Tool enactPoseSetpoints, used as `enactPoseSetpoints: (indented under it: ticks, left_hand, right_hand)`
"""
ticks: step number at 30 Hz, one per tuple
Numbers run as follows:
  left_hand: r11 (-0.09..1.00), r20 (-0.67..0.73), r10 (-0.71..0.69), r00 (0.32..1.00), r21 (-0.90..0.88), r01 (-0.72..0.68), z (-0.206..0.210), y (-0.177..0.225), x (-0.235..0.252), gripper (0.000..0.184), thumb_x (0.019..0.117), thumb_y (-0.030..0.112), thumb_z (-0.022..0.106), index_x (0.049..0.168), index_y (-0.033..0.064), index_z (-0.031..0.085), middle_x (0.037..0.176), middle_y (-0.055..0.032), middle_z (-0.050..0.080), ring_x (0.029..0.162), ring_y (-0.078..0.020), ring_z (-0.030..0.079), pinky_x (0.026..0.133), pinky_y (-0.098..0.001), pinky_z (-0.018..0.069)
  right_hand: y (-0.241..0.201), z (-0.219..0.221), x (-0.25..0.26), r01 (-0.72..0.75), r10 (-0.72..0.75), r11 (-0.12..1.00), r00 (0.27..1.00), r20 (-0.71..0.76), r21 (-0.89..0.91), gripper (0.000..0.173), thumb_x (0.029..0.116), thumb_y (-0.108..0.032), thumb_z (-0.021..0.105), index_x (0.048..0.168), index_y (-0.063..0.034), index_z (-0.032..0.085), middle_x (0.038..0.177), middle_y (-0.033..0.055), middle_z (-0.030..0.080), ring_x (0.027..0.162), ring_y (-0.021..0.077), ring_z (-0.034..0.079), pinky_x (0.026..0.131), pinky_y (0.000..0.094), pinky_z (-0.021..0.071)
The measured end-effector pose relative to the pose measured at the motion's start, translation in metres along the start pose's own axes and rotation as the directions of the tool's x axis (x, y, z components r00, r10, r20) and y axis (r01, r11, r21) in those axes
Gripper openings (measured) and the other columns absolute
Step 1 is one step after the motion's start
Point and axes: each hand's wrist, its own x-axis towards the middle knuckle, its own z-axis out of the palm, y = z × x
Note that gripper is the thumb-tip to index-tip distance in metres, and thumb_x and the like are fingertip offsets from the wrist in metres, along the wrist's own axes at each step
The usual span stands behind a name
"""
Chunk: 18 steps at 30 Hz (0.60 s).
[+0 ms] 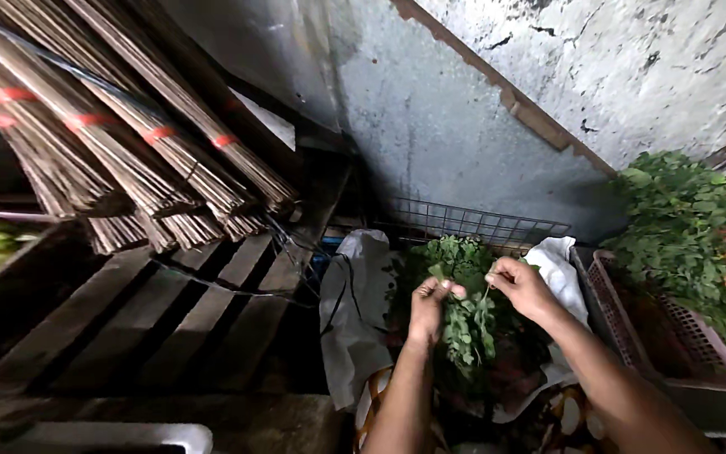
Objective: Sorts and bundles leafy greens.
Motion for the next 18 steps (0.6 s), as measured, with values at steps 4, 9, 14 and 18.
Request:
enactPoseSetpoints:
  ticks: [4,9,14,18]
  left_hand:
    - [0.948,-0.234,0.099,0.967,-0.274,-0.163,-0.043,0.028,0.004,0.030,0.1119,0.012,0.030,0.104,0.0006,0.056,0.081,-0.0092,0.071,0.078,-0.0203,0.072,0.076,-0.0373,0.0619]
    - [0.806,-0.396,0.125,0.910,-0.494,-0.326,-0.072,0.045,0.002,0.030,0.1122,0.018,0.028,0.100,0.0136,0.055,0.079,0.0014,0.066,0.076,-0.0117,0.069,0.075,-0.0306,0.0612]
    - [0.828,-0.362,0.213,0.908,-0.426,-0.364,-0.073,0.057,-0.011,0.033,0.1124,0.017,0.024,0.099,0.0124,0.054,0.077,-0.0003,0.067,0.074,-0.0135,0.070,0.075,-0.0319,0.0616]
    - [0.931,-0.231,0.328,0.916,-0.083,-0.355,-0.054,0.064,-0.024,0.030,0.1104,0.011,0.025,0.098,0.0080,0.052,0.070,0.0027,0.060,0.066,-0.0115,0.064,0.072,-0.0313,0.0598]
  right_hand:
    - [-0.007,-0.029,-0.012,0.267,-0.309,0.950,0.866,-0.393,-0.160,0.017,0.1004,-0.016,0.061,0.099,-0.0011,0.069,0.089,0.0098,0.069,0.080,0.0166,0.066,0.076,0.0382,0.0571]
    - [0.018,-0.016,-0.010,0.414,-0.503,0.864,0.730,-0.462,-0.286,0.017,0.0982,-0.014,0.064,0.098,0.0019,0.072,0.100,0.0154,0.071,0.094,0.0213,0.070,0.086,0.0365,0.0590]
    - [0.051,0.010,-0.013,-0.105,0.126,0.987,0.977,0.175,-0.124,0.028,0.1007,-0.012,0.060,0.125,-0.0016,0.067,0.118,0.0142,0.070,0.105,0.0230,0.069,0.098,0.0414,0.0553]
    - [0.066,0.021,-0.034,-0.428,0.348,0.803,0.901,0.258,0.415,0.024,0.1042,-0.010,0.056,0.125,0.0008,0.062,0.089,0.0092,0.067,0.069,0.0147,0.065,0.066,0.0298,0.0565]
